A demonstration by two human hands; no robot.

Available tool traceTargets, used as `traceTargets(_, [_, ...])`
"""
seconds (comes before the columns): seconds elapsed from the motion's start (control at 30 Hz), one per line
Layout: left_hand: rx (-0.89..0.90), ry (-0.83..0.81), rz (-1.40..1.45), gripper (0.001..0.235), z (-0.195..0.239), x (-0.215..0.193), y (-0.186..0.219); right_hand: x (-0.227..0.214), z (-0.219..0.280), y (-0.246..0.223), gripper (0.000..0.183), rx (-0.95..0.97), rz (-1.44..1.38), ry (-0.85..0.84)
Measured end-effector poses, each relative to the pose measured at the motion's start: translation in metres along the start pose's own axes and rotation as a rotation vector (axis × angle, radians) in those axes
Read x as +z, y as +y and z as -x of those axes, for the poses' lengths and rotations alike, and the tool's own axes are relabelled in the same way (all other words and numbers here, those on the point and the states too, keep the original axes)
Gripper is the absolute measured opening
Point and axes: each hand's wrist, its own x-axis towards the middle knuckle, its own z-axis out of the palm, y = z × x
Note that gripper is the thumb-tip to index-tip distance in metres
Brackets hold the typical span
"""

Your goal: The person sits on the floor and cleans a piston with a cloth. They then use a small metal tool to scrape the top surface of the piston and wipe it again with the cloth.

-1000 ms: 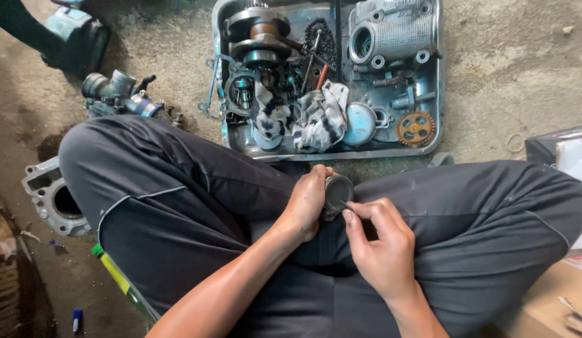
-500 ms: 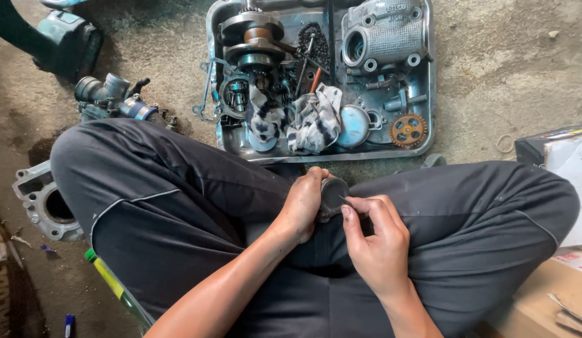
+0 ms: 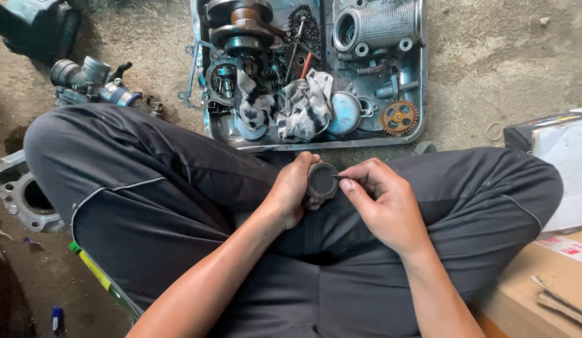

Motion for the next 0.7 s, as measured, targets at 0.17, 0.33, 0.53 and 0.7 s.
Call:
traceTargets(0.17, [0.004,0.0,-0.069,0.034,0.004,-0.002,0.002,0.005,0.004,-0.003,0.01,-0.113,-0.02,0.04])
traceTargets(0.33, [-0.051,0.063,-0.034,0.033,0.005,0.002,0.005,0.009,0.011,-0.01,0.016,-0.21,0.187,0.079])
traceTargets(0.53, [-0.059,0.055,-0.058,0.037,0.009,0.004,0.008,0.009,0.009,-0.01,0.016,-0.083,0.047,0.119])
traceTargets(0.7, [-0.04,-0.057,-0.078,0.042,0.008,0.0,0.007,0.008,0.013,-0.008,0.018,-0.142,0.008,0.124])
